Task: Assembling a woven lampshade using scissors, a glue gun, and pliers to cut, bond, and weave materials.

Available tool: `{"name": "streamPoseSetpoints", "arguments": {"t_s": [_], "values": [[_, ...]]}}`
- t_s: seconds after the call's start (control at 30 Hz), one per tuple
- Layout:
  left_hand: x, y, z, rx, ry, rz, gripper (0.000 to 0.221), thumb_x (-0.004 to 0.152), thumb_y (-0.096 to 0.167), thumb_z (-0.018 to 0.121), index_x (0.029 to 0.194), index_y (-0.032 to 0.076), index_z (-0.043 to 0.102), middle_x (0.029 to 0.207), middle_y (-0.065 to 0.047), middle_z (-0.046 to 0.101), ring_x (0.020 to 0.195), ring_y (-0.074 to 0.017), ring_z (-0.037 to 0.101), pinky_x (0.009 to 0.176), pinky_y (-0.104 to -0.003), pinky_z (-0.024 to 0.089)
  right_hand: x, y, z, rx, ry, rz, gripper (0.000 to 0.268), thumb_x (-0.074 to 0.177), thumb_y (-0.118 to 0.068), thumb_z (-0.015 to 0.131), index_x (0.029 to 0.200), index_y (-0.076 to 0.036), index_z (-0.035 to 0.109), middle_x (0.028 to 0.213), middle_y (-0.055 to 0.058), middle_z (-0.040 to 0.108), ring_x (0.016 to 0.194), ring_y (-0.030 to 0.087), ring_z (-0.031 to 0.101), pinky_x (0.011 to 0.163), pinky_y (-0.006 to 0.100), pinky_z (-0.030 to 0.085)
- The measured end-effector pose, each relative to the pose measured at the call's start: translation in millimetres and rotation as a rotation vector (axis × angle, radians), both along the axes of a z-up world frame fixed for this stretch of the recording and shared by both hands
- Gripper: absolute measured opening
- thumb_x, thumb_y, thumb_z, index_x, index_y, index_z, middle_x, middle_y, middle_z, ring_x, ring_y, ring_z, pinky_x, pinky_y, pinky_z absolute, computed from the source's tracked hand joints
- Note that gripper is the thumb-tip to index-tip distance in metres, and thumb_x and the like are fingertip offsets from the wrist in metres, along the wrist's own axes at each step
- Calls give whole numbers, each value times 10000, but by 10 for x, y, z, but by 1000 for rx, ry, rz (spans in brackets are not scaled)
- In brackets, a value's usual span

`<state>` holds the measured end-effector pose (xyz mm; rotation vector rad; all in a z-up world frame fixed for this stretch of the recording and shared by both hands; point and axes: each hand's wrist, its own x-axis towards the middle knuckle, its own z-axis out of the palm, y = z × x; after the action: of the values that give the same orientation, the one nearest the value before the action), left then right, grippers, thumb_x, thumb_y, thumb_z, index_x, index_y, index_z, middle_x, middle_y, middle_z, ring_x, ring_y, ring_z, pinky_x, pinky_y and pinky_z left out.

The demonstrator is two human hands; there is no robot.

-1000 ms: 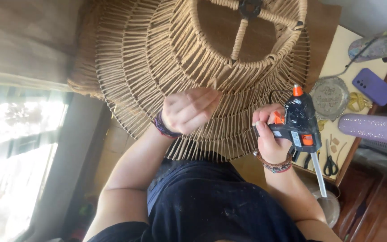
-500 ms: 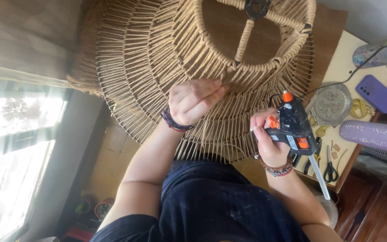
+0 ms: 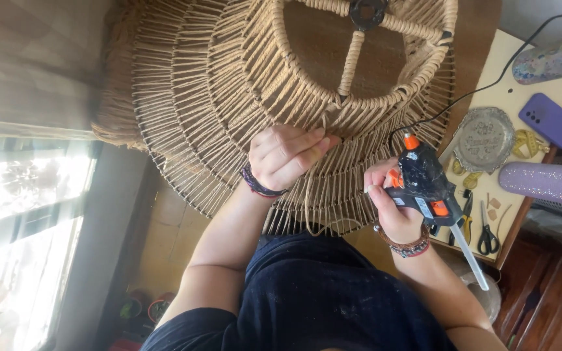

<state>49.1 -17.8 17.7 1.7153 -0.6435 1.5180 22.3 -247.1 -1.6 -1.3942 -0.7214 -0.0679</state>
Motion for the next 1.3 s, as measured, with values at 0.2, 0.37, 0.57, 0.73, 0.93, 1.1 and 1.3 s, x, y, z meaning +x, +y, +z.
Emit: {"name": "streamPoseSetpoints", "arguments": {"t_s": [0.2, 0.37, 0.57, 0.73, 0.93, 1.1, 1.3], "values": [[-82, -62, -9, -88, 55, -45, 125, 775, 1, 878, 771, 31, 757, 817, -97, 753, 611, -177, 668, 571, -284, 592, 26, 66, 110, -46, -2, 8, 328, 969, -33, 588, 747, -132, 369, 747, 5, 461, 693, 165, 588, 659, 274, 468], [-105, -83, -207, -233, 182, -94, 130, 776, 32, 886, 789, 38, 757, 813, -85, 747, 649, -187, 682, 600, -291, 599, -33, 114, 146, -160, 12, -108, 302, 989, -7, 607, 796, -93, 393, 821, 78, 532, 736, 203, 602, 660, 283, 484], [-222, -101, -27, -461, 512, -176, 169, 794, 125, 897, 810, 59, 743, 804, -77, 758, 676, -247, 730, 626, -324, 588, 115, 457, -47, -232, -69, -341, 145, 941, -5, 731, 1035, 8, 622, 919, 122, 669, 796, 197, 685, 714, 290, 563], [-287, -88, 42, -495, 609, -172, 186, 795, 156, 897, 818, 69, 735, 807, -69, 763, 689, -249, 735, 657, -314, 577, 116, 694, 54, -182, -86, -464, 222, 922, 4, 754, 1108, 49, 640, 953, 151, 707, 811, 208, 713, 742, 318, 603], [-330, -97, 161, -544, 643, -217, 182, 768, 127, 910, 797, 78, 737, 798, -84, 763, 696, -243, 746, 668, -292, 581, 115, 793, 139, -334, -177, -595, 151, 975, -117, 756, 1062, -14, 689, 892, 81, 693, 780, 177, 700, 704, 296, 609], [-359, -89, 212, -655, 716, -335, 180, 756, 86, 912, 805, 53, 742, 818, -108, 771, 737, -240, 762, 691, -304, 588, 109, 882, 42, -491, -339, -871, 95, 918, -249, 799, 964, -168, 783, 851, -42, 734, 750, 128, 687, 728, 254, 606], [-369, -87, 108, -941, 1047, -505, 280, 823, 62, 864, 1053, 0, 718, 948, -168, 773, 924, -225, 746, 849, -328, 603, -24, 903, -90, -154, 99, -770, 117, 904, -64, 806, 934, -17, 704, 956, 94, 629, 902, 178, 620, 819, 349, 534]]}}
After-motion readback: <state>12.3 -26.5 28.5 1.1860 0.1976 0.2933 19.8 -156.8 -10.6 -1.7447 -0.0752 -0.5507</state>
